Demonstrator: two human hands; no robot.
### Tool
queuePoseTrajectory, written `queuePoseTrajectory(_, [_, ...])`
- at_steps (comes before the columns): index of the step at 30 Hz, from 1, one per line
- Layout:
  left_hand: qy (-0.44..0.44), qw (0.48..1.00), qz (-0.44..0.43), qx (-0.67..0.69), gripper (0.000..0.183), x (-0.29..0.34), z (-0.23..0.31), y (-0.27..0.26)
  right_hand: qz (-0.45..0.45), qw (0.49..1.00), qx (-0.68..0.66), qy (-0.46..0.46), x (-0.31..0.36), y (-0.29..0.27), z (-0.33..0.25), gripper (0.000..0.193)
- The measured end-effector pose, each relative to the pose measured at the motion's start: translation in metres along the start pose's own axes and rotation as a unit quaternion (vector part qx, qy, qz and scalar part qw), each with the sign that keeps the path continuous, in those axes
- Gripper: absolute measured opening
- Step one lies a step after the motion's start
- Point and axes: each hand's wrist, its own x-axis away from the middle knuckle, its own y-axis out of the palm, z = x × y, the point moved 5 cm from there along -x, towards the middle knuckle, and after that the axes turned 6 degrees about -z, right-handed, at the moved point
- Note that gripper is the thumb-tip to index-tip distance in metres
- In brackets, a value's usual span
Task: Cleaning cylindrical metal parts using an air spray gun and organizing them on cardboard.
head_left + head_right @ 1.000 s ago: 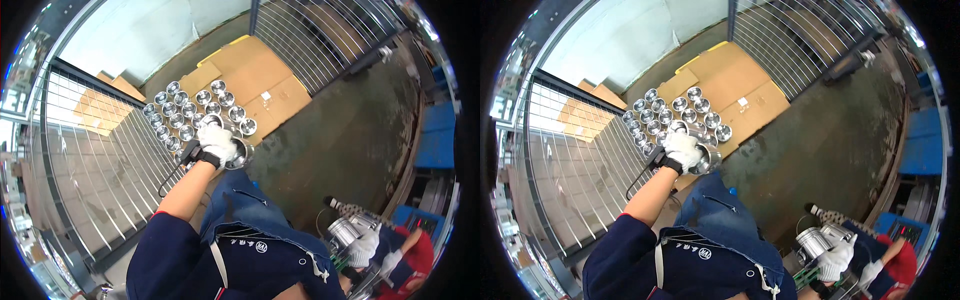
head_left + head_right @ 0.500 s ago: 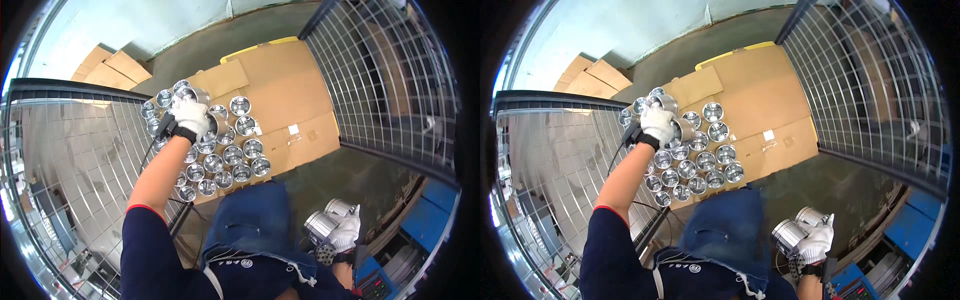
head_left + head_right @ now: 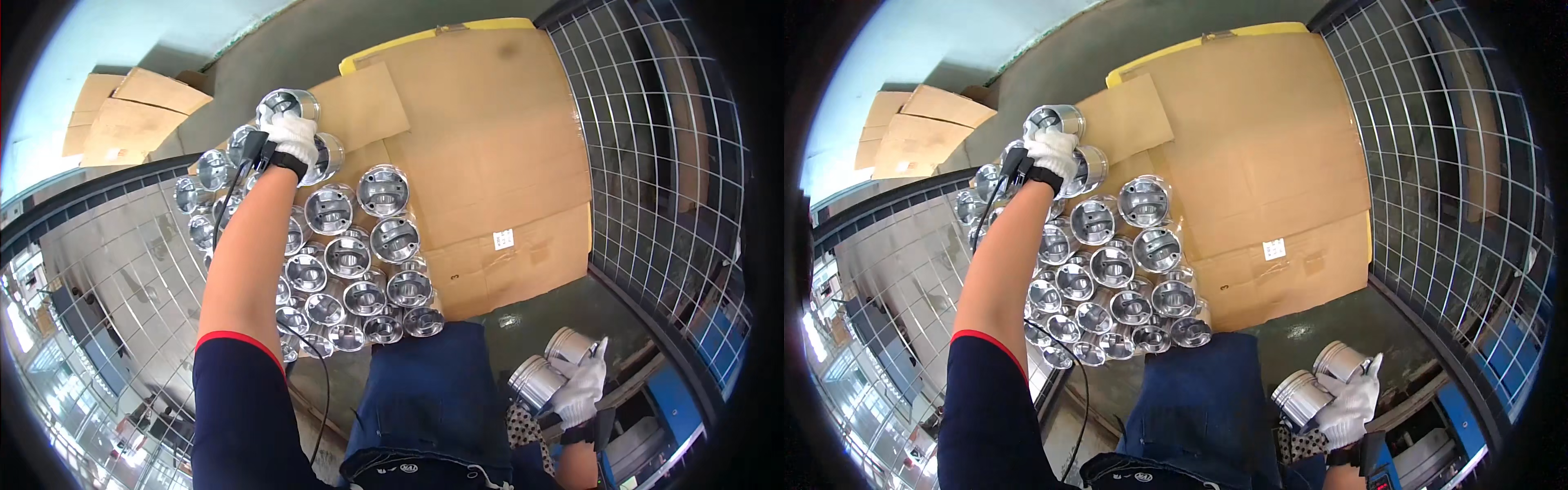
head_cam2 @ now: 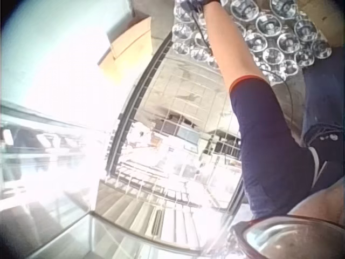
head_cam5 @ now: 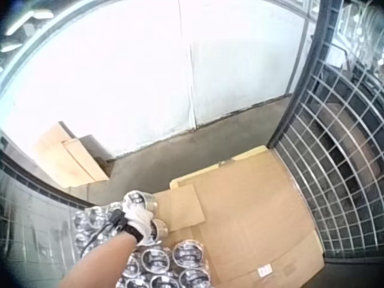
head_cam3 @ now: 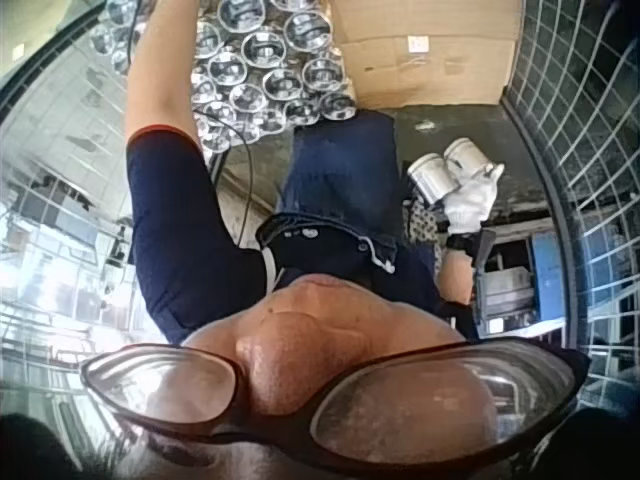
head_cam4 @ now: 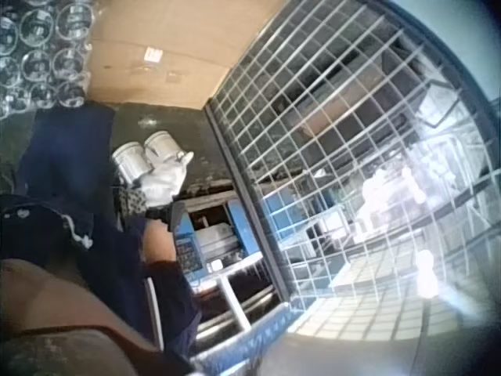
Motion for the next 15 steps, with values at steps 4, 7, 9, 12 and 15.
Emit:
queuePoseTrajectory(4, [-0.005, 1.0, -0.012, 0.025, 0.024, -0.028, 0.021, 0.043, -0.039, 0.998, 0.024, -0.035, -0.073, -0.01, -0.022, 0.014])
queuePoseTrajectory(7, [0.027, 0.997, -0.009, 0.066, 0.031, -0.018, 0.011, 0.038, 0.034, 0.985, 0.007, -0.169, -0.15, -0.016, -0.066, 0.015])
queuePoseTrajectory(9, [0.047, 0.992, 0.038, 0.108, 0.036, -0.004, 0.004, 0.036, 0.06, 0.973, 0.018, -0.221, -0.201, -0.026, -0.097, 0.017])
queuePoseTrajectory(12, [0.082, 0.964, 0.121, 0.223, 0.064, 0.066, -0.002, 0.009, 0.159, 0.939, 0.0, -0.304, -0.274, -0.05, -0.163, 0.015])
queuePoseTrajectory(15, [0.097, 0.874, 0.173, 0.443, 0.06, 0.15, 0.008, 0.014, 0.191, 0.914, 0.069, -0.352, -0.341, -0.051, -0.227, 0.017])
